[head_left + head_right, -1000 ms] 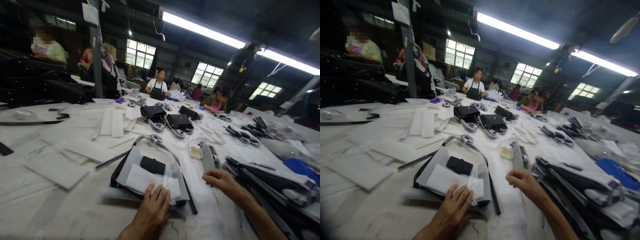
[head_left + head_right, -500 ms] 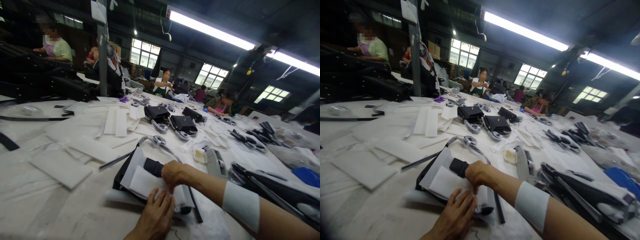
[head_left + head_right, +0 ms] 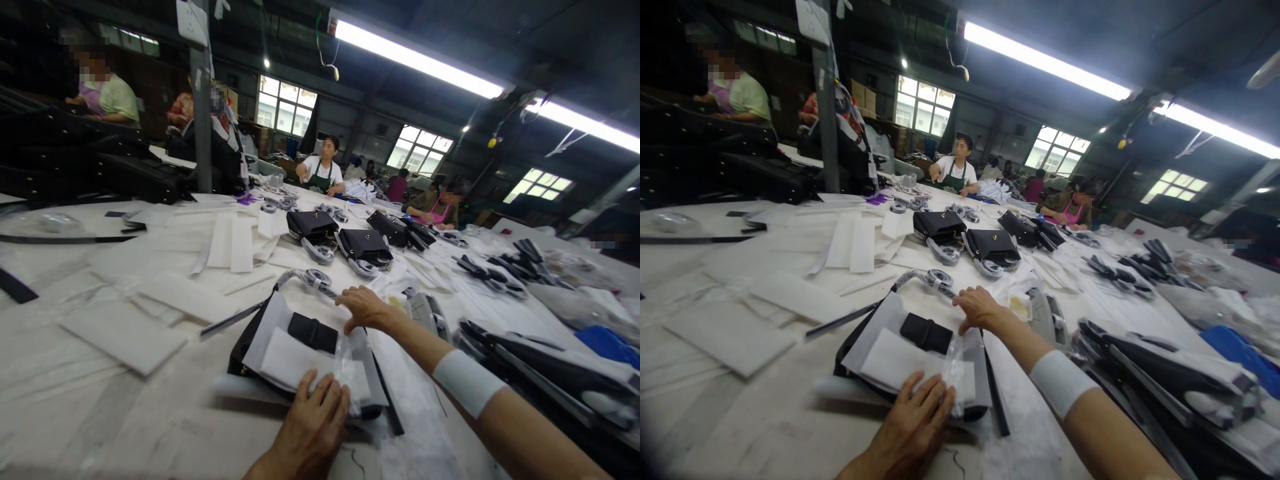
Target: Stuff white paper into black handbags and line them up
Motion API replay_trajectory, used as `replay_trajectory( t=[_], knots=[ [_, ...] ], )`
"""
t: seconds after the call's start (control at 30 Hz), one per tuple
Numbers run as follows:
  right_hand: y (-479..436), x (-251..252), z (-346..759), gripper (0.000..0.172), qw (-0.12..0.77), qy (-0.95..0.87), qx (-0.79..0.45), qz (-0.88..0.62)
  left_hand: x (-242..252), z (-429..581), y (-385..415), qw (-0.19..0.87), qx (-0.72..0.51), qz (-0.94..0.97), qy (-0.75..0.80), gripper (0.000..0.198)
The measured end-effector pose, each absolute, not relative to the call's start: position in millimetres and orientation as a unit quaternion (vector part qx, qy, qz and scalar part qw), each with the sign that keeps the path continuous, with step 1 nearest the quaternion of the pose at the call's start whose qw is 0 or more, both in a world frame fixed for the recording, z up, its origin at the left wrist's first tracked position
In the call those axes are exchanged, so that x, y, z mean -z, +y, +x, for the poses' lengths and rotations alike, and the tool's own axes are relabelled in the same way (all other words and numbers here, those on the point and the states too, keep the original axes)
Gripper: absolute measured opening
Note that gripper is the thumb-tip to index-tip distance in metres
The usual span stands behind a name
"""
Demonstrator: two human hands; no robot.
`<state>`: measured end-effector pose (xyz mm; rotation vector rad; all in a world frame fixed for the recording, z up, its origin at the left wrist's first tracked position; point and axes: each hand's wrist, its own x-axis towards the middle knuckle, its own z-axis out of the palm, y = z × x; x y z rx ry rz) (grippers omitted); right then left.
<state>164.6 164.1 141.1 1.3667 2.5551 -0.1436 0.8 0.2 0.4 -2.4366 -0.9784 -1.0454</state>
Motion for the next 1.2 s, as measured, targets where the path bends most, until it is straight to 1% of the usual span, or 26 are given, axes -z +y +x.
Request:
replay_trajectory(
  t=[0.07,0.2,0.27,0.37,0.43,0.6,0.7,0.77,0.83,0.9,0.93,1.0,1.07,1.13,1.2],
  knots=[
    [156.2,-142.8,176.2,0.056,0.08,0.867,0.067,0.488,-1.0,1.4,0.1,0.16,0.375,-0.847,-0.341,0.03],
    [135.8,-126.2,179.6,0.023,0.062,0.848,0.143,0.507,-3.0,1.6,0.5,0.158,0.385,-0.845,-0.336,0.031],
    [132.0,-117.1,177.8,0.015,0.054,0.838,0.164,0.518,-3.9,0.7,0.7,0.158,0.383,-0.847,-0.334,0.031],
    [132.5,-112.8,177.7,0.009,0.017,0.825,0.162,0.541,-4.4,-1.0,0.5,0.155,0.368,-0.854,-0.333,0.031],
    [132.0,-113.9,178.1,0.01,0.0,0.82,0.165,0.549,-4.4,-1.4,0.4,0.153,0.363,-0.857,-0.334,0.032],
    [118.7,-121.1,170.9,0.009,0.005,0.823,0.175,0.54,-4.1,-0.4,1.3,0.149,0.38,-0.85,-0.332,0.031],
    [100.8,-132.2,159.7,0.008,-0.032,0.825,0.147,0.545,-1.7,-0.5,1.7,0.149,0.38,-0.851,-0.33,0.031],
    [83.7,-134.1,150.1,0.009,-0.095,0.823,0.17,0.533,2.2,-0.4,1.4,0.139,0.366,-0.857,-0.334,0.032],
    [65.6,-124.2,141.2,0.012,-0.192,0.809,0.22,0.511,7.0,0.8,0.8,0.124,0.351,-0.862,-0.343,0.034],
    [51.0,-102.5,136.2,0.02,-0.274,0.782,0.256,0.498,9.8,2.3,0.2,0.116,0.353,-0.863,-0.342,0.035],
    [46.1,-89.5,135.8,0.025,-0.293,0.773,0.262,0.499,9.2,2.4,0.0,0.114,0.358,-0.864,-0.336,0.034],
    [41.5,-64.9,138.4,0.032,-0.295,0.767,0.265,0.505,1.5,-1.1,-0.2,0.107,0.364,-0.87,-0.315,0.033],
    [42.1,-48.1,142.8,0.034,-0.282,0.773,0.262,0.504,-14.3,-12.0,1.0,0.087,0.353,-0.884,-0.295,0.031],
    [44.6,-40.3,146.3,0.034,-0.277,0.781,0.249,0.501,-33.9,-30.8,4.2,0.075,0.333,-0.891,-0.298,0.031],
    [46.0,-38.4,147.6,0.035,-0.276,0.789,0.232,0.498,-49.9,-54.4,9.2,0.1,0.329,-0.88,-0.327,0.031]
  ],
)
